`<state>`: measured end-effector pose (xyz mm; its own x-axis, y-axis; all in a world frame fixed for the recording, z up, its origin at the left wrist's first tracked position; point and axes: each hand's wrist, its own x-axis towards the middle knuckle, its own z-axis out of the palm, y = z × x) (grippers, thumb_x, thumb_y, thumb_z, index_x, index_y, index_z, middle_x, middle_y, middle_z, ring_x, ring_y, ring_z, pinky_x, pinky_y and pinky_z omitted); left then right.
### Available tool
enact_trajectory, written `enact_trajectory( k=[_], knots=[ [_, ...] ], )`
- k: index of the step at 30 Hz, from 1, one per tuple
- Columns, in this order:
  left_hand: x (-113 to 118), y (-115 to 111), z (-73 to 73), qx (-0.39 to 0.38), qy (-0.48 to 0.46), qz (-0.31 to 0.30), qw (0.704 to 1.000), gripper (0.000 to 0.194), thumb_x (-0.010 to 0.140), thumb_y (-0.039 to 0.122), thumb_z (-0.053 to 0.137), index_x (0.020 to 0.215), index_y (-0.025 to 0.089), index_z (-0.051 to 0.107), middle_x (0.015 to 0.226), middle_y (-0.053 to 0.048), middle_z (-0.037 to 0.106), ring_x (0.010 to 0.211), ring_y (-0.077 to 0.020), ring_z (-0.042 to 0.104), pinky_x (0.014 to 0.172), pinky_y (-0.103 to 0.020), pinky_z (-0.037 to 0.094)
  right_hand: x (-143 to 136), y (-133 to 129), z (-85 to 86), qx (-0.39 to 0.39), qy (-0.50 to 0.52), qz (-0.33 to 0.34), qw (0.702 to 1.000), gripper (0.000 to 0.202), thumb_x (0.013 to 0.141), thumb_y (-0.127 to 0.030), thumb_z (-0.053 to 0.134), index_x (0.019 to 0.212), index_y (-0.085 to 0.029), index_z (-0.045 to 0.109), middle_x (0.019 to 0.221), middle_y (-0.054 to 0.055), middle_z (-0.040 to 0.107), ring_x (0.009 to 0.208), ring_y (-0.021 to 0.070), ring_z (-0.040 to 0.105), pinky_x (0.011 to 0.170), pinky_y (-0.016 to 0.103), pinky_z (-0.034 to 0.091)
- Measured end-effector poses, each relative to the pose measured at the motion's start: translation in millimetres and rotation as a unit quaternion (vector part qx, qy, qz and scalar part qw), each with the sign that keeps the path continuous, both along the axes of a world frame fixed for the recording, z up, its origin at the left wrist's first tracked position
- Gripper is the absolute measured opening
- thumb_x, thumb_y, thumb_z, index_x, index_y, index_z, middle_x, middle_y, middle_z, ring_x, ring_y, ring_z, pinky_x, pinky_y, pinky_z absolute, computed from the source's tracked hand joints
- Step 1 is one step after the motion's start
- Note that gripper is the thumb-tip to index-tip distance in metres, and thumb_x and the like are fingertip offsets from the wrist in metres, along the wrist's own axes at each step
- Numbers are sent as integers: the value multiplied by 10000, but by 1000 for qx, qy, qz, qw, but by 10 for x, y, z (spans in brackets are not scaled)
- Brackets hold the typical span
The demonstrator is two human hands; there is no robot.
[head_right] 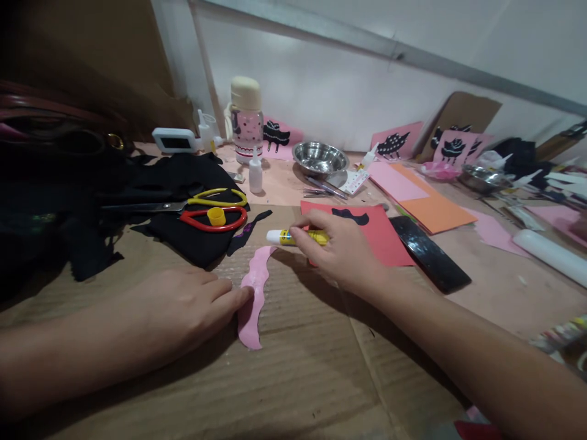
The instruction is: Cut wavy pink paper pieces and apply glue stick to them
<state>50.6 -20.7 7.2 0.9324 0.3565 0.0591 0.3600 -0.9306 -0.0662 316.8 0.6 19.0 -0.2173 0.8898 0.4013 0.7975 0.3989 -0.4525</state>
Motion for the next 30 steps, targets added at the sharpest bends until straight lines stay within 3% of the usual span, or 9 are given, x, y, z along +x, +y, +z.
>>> enact_trajectory(
  k=[6,13,17,23,30],
  knots=[
    [-10,22,-53,12,-38,-13,999,217,895,9,514,982,159,645,798,-37,715,579,-197,605,549,-332,390,-71,-27,4,-61,-31,40,997,194,925,-328,598,819,-238,733,729,13,761,634,192,678,577,294,460],
    [3,7,-27,-10,-12,-1,1000,232,892,10,507,980,169,652,809,-29,721,593,-218,636,542,-344,397,-22,21,-3,-18,-87,34,995,213,958,-335,582,865,-224,738,769,45,773,675,221,690,595,311,440],
    [11,8,-29,-5,11,4,1000,248,909,7,483,987,179,644,802,-21,712,580,-222,626,537,-350,379,-6,18,-12,-6,-50,19,999,232,972,-335,562,906,-211,747,818,51,788,705,225,696,620,319,456],
    [1,12,-46,5,-12,-4,1000,258,892,3,506,1026,155,666,833,-35,734,605,-221,647,559,-354,401,-65,0,-57,-48,-66,73,994,201,978,-311,581,948,-214,754,863,42,801,743,219,710,662,322,480],
    [4,13,-31,-9,-6,1,1000,212,905,13,529,979,169,653,811,-24,726,583,-212,633,544,-341,387,-15,0,-30,31,-143,43,988,312,1029,-396,560,904,-195,763,818,77,792,728,245,696,650,339,444]
  ],
)
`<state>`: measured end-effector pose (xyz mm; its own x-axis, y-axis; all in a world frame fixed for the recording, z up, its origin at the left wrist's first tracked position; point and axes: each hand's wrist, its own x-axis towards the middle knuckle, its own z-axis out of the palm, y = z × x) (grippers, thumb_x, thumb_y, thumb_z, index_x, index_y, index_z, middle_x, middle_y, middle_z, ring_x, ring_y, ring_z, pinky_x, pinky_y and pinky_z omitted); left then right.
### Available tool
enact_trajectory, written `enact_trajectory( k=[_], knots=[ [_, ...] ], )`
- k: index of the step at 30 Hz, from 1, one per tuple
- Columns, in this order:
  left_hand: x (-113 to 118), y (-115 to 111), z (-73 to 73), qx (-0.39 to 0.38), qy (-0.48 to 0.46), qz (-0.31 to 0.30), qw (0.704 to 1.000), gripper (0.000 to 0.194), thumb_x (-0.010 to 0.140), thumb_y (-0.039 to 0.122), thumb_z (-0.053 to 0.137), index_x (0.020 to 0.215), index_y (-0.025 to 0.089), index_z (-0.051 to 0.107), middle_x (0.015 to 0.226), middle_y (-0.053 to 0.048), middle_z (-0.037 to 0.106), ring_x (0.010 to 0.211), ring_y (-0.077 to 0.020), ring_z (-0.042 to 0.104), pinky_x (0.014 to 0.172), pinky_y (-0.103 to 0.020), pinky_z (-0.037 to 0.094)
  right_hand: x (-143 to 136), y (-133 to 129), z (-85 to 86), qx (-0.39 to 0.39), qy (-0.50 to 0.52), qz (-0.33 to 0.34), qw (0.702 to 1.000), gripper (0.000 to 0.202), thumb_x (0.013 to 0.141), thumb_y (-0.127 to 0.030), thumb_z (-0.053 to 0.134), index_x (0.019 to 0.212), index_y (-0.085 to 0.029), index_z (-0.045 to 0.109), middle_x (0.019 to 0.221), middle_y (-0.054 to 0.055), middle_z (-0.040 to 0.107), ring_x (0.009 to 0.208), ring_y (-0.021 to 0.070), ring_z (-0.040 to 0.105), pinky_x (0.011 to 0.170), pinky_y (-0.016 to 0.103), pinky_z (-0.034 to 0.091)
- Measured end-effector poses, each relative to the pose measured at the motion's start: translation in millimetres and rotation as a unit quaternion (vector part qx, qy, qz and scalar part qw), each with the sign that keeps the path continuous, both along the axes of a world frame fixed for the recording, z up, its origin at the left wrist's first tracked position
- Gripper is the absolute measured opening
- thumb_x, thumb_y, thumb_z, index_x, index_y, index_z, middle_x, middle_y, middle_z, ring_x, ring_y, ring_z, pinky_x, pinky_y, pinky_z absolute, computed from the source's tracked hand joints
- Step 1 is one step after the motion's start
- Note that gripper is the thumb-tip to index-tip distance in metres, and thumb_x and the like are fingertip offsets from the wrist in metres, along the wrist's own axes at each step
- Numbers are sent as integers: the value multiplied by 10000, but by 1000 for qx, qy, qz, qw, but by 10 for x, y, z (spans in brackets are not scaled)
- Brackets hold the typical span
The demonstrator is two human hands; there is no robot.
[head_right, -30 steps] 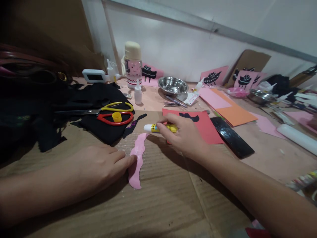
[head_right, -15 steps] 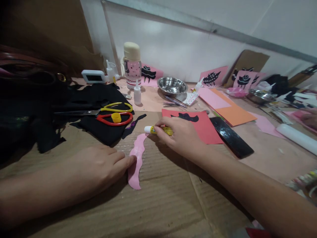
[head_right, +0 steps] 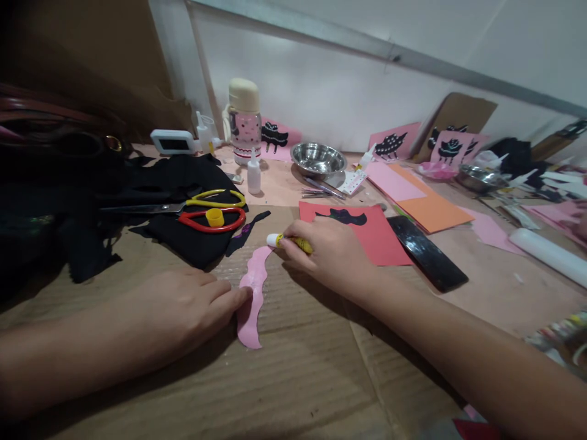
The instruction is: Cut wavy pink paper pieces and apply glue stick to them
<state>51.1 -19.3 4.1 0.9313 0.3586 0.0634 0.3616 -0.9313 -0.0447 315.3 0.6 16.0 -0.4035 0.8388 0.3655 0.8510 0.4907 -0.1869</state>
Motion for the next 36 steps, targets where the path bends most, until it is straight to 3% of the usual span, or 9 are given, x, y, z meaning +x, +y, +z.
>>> enact_trajectory(
  k=[4,11,17,20,23,27,32,36],
  knots=[
    [3,-4,25,3,28,3,1000,249,920,-3,490,1007,166,650,829,-32,728,609,-217,636,568,-333,403,8,-21,-5,21,48,10,999,269,1036,-374,571,973,-203,768,859,64,800,756,232,696,683,333,461],
    [10,10,28,-6,17,-2,1000,211,917,23,527,1006,160,660,848,-42,738,610,-219,648,564,-340,416,-63,-39,3,-66,0,32,997,299,1044,-423,589,1023,-197,784,882,76,801,774,238,703,663,321,442],
    [13,7,22,-6,17,-2,1000,236,923,7,493,1009,164,646,861,-41,732,639,-221,655,579,-343,426,-22,-25,70,-8,-67,20,998,371,1056,-396,545,952,-145,797,749,102,728,713,262,650,620,334,391],
    [-1,2,7,4,15,-6,1000,215,932,26,507,1026,163,643,829,-37,721,613,-226,642,562,-346,409,2,-42,91,32,-37,13,999,361,1048,-381,543,919,-155,793,761,103,747,697,254,647,630,337,397],
    [-11,4,-15,14,9,-6,1000,201,922,27,531,1002,170,648,806,-29,715,596,-221,630,559,-345,400,5,-66,91,-1,22,27,999,277,1031,-354,577,958,-191,788,815,72,778,715,229,670,641,314,420],
    [-14,10,-30,11,1,-5,1000,201,928,32,525,1008,167,651,876,-49,735,635,-214,644,585,-341,414,-12,-76,86,-56,-7,47,997,251,1015,-358,622,961,-174,784,792,67,757,711,221,665,624,302,414],
    [-10,4,-13,10,14,-3,1000,215,930,27,509,1006,167,654,865,-47,732,633,-214,644,576,-337,396,0,-53,96,-21,-52,14,998,322,1044,-389,558,944,-180,782,759,77,734,711,239,640,615,315,378],
    [-7,1,2,12,-6,-3,1000,220,907,8,511,957,175,646,784,-26,708,568,-207,602,553,-339,370,-5,-76,104,-17,18,32,999,299,1037,-376,557,953,-201,784,800,62,763,712,223,652,631,314,397]
  ],
)
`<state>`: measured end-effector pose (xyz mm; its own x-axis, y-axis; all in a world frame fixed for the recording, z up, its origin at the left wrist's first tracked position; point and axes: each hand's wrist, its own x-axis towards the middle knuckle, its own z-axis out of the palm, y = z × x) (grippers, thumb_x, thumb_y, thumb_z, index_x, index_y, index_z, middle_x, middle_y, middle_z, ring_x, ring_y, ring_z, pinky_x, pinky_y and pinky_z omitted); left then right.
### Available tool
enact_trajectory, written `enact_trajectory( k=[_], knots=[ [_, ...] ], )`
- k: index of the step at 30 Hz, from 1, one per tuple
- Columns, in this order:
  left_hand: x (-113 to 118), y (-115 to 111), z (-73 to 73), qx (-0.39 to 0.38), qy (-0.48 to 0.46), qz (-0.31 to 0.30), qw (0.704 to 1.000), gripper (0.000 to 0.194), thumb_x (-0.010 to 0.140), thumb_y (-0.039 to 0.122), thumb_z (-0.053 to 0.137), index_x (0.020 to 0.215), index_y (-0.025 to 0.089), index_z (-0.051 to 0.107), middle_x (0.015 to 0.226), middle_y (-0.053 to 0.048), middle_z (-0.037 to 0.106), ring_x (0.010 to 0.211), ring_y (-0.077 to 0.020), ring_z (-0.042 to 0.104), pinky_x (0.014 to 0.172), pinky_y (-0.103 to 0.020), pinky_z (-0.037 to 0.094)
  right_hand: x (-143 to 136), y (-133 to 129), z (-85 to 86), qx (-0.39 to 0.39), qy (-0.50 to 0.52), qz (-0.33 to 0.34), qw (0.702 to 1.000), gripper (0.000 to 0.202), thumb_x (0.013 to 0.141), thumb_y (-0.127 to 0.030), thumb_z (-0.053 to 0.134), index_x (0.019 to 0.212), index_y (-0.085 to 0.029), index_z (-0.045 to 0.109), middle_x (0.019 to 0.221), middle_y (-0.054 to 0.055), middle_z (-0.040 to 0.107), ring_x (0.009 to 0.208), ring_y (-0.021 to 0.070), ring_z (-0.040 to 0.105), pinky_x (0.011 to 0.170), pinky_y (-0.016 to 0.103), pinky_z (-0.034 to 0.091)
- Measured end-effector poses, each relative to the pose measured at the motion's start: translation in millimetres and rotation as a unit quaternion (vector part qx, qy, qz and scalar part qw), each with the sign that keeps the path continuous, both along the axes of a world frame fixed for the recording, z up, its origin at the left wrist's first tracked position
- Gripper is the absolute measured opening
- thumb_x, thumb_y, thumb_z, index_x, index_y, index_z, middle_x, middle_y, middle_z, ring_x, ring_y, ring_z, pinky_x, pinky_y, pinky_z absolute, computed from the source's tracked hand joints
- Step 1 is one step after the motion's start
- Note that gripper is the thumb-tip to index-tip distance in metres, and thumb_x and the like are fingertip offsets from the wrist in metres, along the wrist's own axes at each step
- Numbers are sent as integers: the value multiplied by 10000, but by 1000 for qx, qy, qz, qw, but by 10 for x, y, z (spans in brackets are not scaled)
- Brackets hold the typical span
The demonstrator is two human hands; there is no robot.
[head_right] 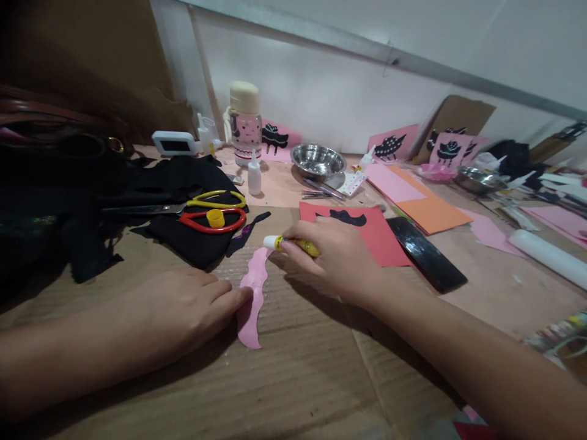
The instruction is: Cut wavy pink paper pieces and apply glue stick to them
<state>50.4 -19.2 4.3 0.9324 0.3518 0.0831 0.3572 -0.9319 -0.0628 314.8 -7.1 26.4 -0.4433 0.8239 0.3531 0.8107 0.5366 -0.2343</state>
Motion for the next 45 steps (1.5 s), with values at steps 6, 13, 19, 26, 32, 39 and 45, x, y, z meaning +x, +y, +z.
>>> enact_trajectory(
  k=[6,13,19,26,32,39,45],
  knots=[
    [-4,-13,3,-11,1,-7,1000,205,909,10,515,958,164,640,806,-42,717,587,-205,606,563,-332,389,-34,-27,9,-70,-27,20,997,261,1017,-374,619,969,-183,791,800,67,755,714,219,658,629,304,413],
    [11,-8,37,-21,15,10,1000,248,944,-7,468,984,161,647,831,-25,714,630,-193,618,600,-299,418,-12,-4,4,-6,-27,3,1000,312,1039,-378,563,947,-175,782,760,76,743,697,227,647,614,312,395],
    [7,-19,37,-21,16,13,1000,248,941,-5,461,961,161,645,777,-17,702,604,-186,598,586,-290,407,-15,-52,14,-61,-28,67,995,249,1023,-357,614,988,-201,804,795,57,776,689,202,647,627,302,412],
    [16,12,16,-19,4,-1,1000,219,919,20,506,1006,154,656,873,-57,740,622,-206,638,587,-325,436,3,11,-12,-44,-33,32,998,278,1031,-379,598,982,-183,789,835,80,793,711,220,672,632,312,424],
    [1,1,5,-11,-3,-1,1000,245,907,-8,497,957,169,659,792,-26,717,599,-217,640,566,-346,428,1,-39,14,-94,45,48,993,175,995,-318,638,973,-208,772,894,41,815,766,194,723,670,291,483],
    [15,6,21,-13,0,-12,1000,215,928,16,501,1044,129,643,840,-53,737,616,-203,622,564,-309,398,-7,-48,67,-166,63,52,983,194,969,-290,616,955,-218,795,880,8,815,751,171,720,659,273,491],
    [22,16,24,-22,0,-10,1000,234,935,-7,471,1031,135,629,801,-34,713,589,-192,587,559,-305,360,35,-37,64,-177,73,82,978,193,979,-287,616,983,-200,788,914,16,812,775,160,721,702,256,502]
  ],
)
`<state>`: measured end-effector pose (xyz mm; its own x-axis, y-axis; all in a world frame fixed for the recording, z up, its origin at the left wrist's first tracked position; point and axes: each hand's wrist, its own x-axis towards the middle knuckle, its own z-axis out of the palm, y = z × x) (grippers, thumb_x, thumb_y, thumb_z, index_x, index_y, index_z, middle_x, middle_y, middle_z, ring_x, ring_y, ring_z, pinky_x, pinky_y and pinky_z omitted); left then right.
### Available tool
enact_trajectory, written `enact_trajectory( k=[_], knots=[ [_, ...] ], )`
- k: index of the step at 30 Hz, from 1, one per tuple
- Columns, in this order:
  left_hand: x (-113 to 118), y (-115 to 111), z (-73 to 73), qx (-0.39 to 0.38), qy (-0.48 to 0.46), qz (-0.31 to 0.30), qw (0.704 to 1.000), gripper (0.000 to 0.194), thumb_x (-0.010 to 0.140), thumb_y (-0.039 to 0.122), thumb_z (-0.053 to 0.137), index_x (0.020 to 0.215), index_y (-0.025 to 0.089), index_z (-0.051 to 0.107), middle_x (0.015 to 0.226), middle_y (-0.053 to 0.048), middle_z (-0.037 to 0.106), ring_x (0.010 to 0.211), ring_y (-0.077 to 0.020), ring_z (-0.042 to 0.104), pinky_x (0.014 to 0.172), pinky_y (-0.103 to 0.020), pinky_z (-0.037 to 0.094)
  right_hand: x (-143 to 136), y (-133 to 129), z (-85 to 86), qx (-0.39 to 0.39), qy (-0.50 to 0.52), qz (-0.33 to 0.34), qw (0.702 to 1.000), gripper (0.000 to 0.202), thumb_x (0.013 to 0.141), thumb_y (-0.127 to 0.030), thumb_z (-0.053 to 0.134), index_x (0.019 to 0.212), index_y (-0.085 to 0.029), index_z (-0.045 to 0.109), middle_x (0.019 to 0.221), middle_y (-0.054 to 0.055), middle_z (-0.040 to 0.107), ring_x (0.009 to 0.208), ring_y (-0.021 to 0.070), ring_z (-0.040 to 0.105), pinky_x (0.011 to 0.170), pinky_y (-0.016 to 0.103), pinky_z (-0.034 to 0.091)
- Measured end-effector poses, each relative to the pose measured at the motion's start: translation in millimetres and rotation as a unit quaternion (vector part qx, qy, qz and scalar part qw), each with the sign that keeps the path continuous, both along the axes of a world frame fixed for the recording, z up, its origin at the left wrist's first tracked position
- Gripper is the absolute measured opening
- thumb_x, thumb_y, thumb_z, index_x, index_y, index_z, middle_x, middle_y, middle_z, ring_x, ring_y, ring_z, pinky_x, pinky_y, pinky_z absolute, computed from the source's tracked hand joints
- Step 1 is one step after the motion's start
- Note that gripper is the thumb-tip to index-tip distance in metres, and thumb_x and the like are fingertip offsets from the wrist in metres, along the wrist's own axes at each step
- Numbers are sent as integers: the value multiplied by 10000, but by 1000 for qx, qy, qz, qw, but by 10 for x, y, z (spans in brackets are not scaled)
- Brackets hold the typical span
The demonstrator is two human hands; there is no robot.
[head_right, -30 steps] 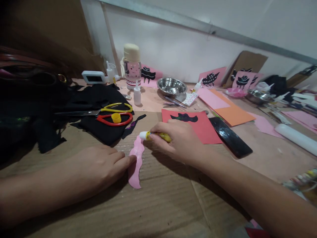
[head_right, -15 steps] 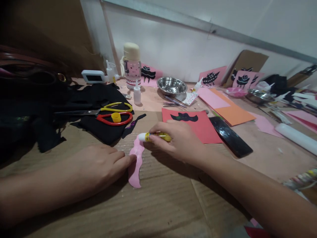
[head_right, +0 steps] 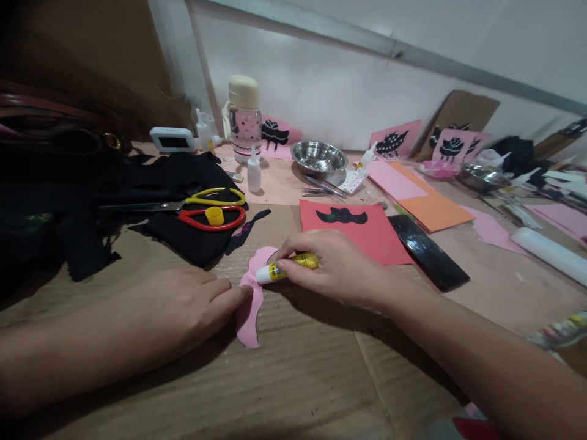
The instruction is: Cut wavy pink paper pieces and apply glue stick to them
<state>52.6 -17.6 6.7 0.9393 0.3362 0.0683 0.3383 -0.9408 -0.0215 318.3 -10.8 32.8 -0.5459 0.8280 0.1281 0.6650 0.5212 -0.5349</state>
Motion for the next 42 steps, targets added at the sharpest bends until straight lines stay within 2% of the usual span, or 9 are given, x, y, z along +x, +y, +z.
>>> enact_trajectory(
  k=[3,7,10,15,23,28,34,38,42],
  knots=[
    [0,-13,17,8,-1,2,1000,238,916,-18,473,966,150,634,748,-20,691,552,-183,561,545,-311,344,1,16,-21,63,-37,18,997,224,1009,-299,602,992,-183,793,877,44,800,747,181,697,661,274,466],
    [1,-25,25,11,-5,11,1000,237,887,-26,505,897,174,632,709,-7,676,532,-182,560,532,-321,334,-27,25,-42,252,-127,54,958,409,1083,-364,516,893,-149,808,635,61,694,607,203,543,562,309,337],
    [1,-16,1,15,-4,8,1000,203,906,2,523,943,167,636,744,-18,698,545,-182,571,535,-318,335,-23,13,-25,289,-104,49,950,407,1084,-347,508,874,-153,798,629,63,695,596,197,534,557,304,339],
    [-8,-8,-27,22,-7,6,1000,212,904,1,526,956,169,643,759,-17,698,568,-196,588,543,-324,350,3,-29,24,179,-6,9,984,201,997,-243,598,925,-169,770,784,46,779,655,159,661,612,261,455],
    [-18,-2,-32,23,-23,-3,999,229,933,-4,473,949,159,632,739,-16,683,546,-180,556,538,-308,349,-25,-47,14,38,27,6,999,167,978,-250,621,959,-197,778,915,34,809,784,176,728,704,281,517],
    [-8,-7,10,-3,3,6,1000,238,919,-20,476,969,151,634,772,-25,714,570,-175,590,563,-296,381,24,-27,8,-19,74,-55,996,338,995,-347,609,1313,-236,638,972,30,715,800,209,652,698,326,506],
    [7,7,31,14,-6,-8,1000,210,910,-5,512,947,155,643,769,-27,699,572,-186,597,553,-318,388,-55,-85,-181,-125,165,2,978,116,1047,-351,568,1059,-250,511,941,19,594,816,203,587,731,349,537],
    [7,7,5,33,-17,-11,999,210,918,3,509,949,156,650,717,-11,675,539,-188,579,535,-325,373,-83,-66,-265,-91,168,109,975,115,1066,-339,532,1140,-253,515,1070,62,608,939,227,611,844,410,554],
    [3,12,-29,52,-13,-10,999,222,925,20,483,956,154,657,709,-22,677,536,-202,578,521,-335,356,-76,-44,-268,-26,85,115,989,152,1041,-365,542,1074,-217,537,1020,89,596,915,257,592,813,439,548]
  ],
)
